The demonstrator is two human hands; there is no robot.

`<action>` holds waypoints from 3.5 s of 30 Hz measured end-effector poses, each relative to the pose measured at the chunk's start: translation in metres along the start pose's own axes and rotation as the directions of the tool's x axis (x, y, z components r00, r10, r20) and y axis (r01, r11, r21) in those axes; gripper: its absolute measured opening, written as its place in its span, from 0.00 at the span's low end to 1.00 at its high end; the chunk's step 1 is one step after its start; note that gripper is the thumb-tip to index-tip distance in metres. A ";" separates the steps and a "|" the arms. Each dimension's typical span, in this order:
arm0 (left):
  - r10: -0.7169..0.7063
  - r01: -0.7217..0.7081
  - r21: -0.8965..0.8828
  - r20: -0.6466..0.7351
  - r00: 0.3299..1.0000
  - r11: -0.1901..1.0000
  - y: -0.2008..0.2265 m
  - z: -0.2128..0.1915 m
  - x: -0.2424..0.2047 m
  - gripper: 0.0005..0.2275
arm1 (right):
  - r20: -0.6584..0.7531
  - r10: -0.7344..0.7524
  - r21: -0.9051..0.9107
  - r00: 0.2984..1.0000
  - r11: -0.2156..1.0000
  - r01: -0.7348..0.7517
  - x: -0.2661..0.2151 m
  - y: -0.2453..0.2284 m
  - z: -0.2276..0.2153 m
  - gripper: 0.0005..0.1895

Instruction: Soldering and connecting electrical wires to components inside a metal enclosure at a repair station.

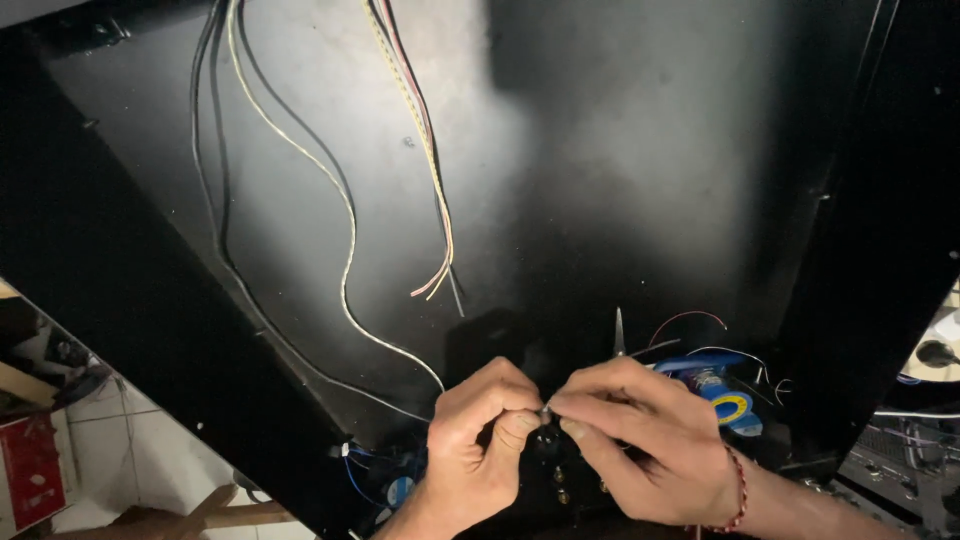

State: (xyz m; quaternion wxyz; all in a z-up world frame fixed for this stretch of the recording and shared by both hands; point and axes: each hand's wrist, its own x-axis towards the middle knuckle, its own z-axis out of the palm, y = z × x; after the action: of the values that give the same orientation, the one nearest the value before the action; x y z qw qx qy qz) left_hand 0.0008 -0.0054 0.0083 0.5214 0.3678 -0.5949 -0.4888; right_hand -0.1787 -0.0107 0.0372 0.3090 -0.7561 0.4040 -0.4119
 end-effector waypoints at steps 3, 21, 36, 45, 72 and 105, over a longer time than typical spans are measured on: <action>-0.016 0.016 -0.004 0.004 1.000 1.000 -0.001 0.000 -0.002 0.11 | -0.029 -0.037 0.025 0.999 0.999 0.038 0.000 0.006 0.005 0.07; -0.337 0.281 -0.618 0.027 0.941 0.735 -0.023 0.008 -0.016 0.12 | 0.047 -0.377 -0.264 0.925 0.889 0.375 0.004 0.021 0.008 0.04; -0.084 0.083 0.021 0.018 0.996 0.996 -0.019 0.000 -0.006 0.12 | 0.494 -0.045 0.167 0.869 0.985 -0.045 0.033 0.030 -0.030 0.08; -0.103 0.105 0.005 0.214 0.971 0.994 -0.014 -0.009 0.000 0.10 | 0.607 0.045 0.253 0.793 0.935 -0.247 0.016 0.036 -0.013 0.05; 0.335 -0.274 0.323 -0.149 0.930 0.906 -0.022 -0.002 -0.032 0.04 | 0.193 0.025 0.276 0.981 0.958 -0.078 -0.011 0.020 0.021 0.09; 0.339 -0.296 0.342 -0.073 0.938 0.892 -0.025 0.004 -0.029 0.05 | 0.269 -0.106 -0.030 0.957 0.992 0.119 -0.003 0.021 0.015 0.06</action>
State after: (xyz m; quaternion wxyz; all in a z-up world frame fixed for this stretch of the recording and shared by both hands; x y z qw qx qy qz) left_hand 0.0004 0.0166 -0.0228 0.5642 0.3778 -0.6841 -0.2664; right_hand -0.1738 -0.0159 0.0119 0.3194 -0.8333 0.3243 -0.3136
